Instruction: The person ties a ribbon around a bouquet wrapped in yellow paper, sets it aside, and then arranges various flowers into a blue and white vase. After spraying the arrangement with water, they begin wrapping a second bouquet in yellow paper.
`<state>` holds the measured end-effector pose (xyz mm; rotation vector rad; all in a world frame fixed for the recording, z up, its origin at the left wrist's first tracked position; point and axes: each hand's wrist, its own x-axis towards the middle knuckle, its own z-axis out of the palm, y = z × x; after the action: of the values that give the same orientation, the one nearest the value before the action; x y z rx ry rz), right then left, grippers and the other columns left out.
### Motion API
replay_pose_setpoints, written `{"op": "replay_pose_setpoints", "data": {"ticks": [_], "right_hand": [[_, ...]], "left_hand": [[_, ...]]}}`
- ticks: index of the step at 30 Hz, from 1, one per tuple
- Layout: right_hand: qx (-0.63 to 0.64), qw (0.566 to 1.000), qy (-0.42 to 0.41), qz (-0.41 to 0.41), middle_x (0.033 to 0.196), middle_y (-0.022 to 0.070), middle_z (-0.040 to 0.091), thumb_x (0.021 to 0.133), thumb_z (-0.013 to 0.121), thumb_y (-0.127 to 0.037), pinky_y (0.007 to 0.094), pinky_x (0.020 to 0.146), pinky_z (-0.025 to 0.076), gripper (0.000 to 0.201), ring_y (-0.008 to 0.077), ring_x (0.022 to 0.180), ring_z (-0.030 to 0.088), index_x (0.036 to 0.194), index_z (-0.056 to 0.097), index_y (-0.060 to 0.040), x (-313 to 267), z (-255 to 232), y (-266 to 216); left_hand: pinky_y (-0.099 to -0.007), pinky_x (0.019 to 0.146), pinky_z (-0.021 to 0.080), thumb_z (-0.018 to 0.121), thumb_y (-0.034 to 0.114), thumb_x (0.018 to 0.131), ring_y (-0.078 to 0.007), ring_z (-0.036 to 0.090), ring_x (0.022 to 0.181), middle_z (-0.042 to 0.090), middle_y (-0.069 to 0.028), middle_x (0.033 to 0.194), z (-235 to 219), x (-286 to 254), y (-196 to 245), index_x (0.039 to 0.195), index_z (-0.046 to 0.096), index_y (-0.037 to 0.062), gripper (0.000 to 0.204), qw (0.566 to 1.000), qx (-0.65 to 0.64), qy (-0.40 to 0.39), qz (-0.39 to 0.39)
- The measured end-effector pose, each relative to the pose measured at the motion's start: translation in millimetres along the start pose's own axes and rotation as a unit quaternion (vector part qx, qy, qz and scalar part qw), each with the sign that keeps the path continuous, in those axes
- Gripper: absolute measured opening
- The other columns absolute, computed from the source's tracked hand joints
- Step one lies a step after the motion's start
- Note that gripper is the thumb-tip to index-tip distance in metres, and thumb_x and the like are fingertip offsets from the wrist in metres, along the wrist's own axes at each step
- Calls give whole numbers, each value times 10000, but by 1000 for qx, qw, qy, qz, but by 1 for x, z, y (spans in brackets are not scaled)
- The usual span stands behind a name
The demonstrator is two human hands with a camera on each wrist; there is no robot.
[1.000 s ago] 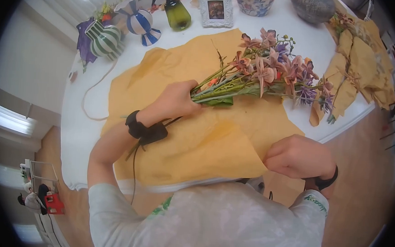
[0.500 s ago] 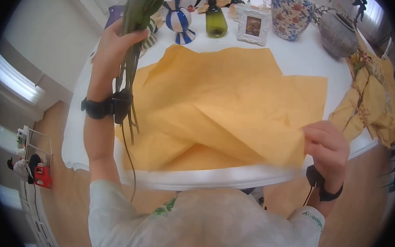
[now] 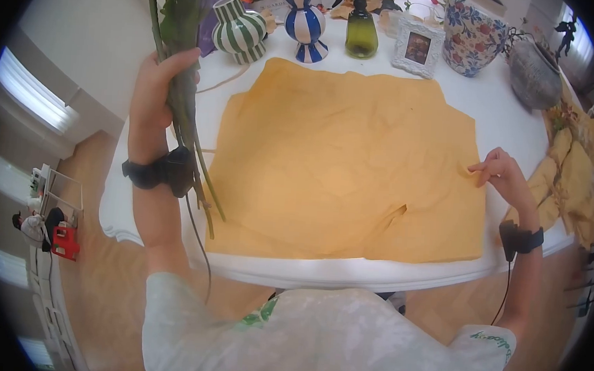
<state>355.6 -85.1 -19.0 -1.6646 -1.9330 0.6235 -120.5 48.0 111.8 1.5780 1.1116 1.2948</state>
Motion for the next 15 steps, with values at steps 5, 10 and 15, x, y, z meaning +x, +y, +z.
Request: {"op": "replay_pose_setpoints", "data": {"ticks": [5, 10, 15], "right_hand": [[34, 999, -25, -9, 705, 60, 607, 655, 536, 128, 258, 702, 411, 157, 165, 821, 552, 582, 584, -2, 38, -19, 11], [121, 986, -111, 24, 699, 100, 627, 669, 483, 143, 275, 707, 448, 190, 190, 850, 612, 573, 598, 26, 62, -11, 28], [-32, 985, -169, 13, 880, 107, 650, 674, 454, 139, 276, 855, 424, 238, 228, 935, 593, 646, 636, -11, 75, -9, 34]], "left_hand": [[-243, 478, 399, 665, 199, 699, -121, 510, 536, 515, -35, 656, -1, -1, -5, 862, 528, 19, 278, 999, -22, -25, -29], [-240, 432, 420, 654, 136, 693, -116, 515, 526, 534, -47, 691, 4, 1, -15, 887, 552, -16, 267, 996, -71, -35, -51], [-233, 433, 418, 644, 107, 720, -102, 514, 495, 543, -39, 654, 13, 4, -23, 854, 554, -9, 198, 990, -95, -70, -74]]}}
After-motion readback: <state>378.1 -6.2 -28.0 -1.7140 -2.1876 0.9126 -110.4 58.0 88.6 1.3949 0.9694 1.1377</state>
